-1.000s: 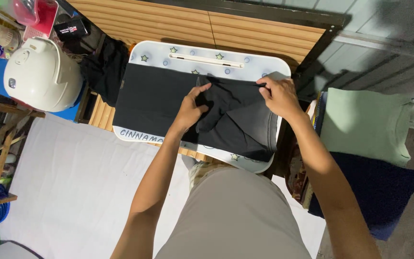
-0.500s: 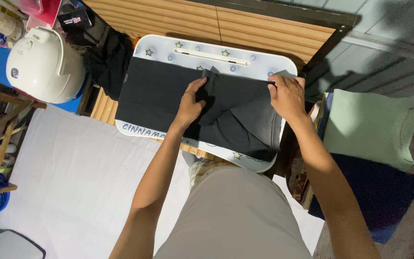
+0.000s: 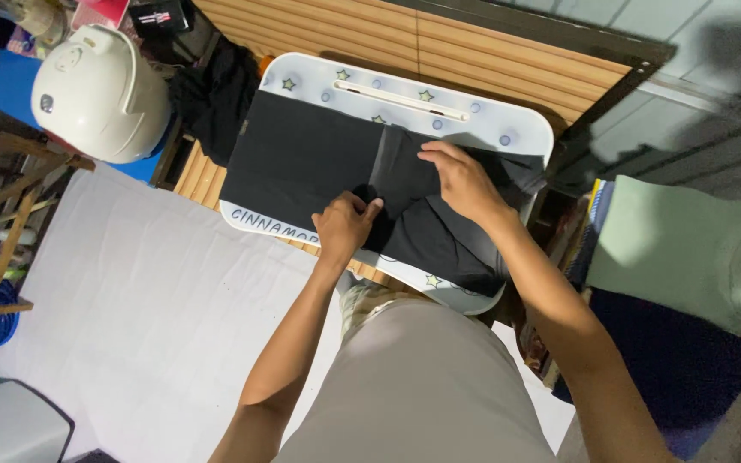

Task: Folding a black t-shirt on a small desk area.

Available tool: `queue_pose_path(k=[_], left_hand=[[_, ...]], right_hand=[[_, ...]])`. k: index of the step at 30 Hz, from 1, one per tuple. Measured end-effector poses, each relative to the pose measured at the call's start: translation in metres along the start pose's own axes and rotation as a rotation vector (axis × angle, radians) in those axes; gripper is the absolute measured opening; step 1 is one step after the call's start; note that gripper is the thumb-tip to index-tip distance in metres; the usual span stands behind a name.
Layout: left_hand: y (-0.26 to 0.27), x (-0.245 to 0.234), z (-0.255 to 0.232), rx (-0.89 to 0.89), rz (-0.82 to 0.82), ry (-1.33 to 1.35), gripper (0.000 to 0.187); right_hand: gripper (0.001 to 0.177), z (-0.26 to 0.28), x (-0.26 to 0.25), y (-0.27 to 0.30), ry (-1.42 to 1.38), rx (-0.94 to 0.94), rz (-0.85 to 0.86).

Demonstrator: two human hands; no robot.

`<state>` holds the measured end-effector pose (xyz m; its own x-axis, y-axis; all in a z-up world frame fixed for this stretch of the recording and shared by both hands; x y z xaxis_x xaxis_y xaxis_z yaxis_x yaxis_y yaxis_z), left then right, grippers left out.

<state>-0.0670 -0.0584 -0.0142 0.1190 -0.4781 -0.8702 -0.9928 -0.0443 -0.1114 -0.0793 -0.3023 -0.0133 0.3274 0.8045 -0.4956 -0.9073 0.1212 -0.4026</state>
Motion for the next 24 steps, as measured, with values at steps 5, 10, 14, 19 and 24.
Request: queue_pose_path(k=[5,10,14,19,24], left_hand=[[0.005,0.002,0.005,-0.021,0.092,0.063,0.038],[0.007,-0.003,0.007,-0.066,0.093,0.419,0.023],[0.005,0.006,0.020,-0.141,0.122,0.805,0.015],[0.004,-0.023,-0.012,-0.104,0.165,0.694,0.032],[0.003,-0.008,-0.008,-0.025,0.093,0.598,0.037]], right_hand=[[0.046,-0.023,0.034,0.005,-0.006,-0.047,0.070],[0.047,-0.025,0.039,0.007,0.027,-0.074,0.076],[0.054,-0.014,0.040,0.004,0.217,-0.156,0.114],[0.066,0.008,0.040,-0.002,0.327,-0.168,0.145],[0.047,-0.006,0.071,0.000,0.399,-0.212,0.120]])
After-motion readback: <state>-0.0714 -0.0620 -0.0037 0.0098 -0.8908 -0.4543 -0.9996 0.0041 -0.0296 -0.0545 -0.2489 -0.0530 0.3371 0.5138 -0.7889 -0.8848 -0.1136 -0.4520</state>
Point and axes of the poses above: each hand's wrist, its own y-axis away from the middle knuckle, its own x-axis out of the palm, z = x × y, the point moved 2 cm from there along -y, towards the middle knuckle, and after that the axes turned 15 degrees about -z, right-handed, at the moved point
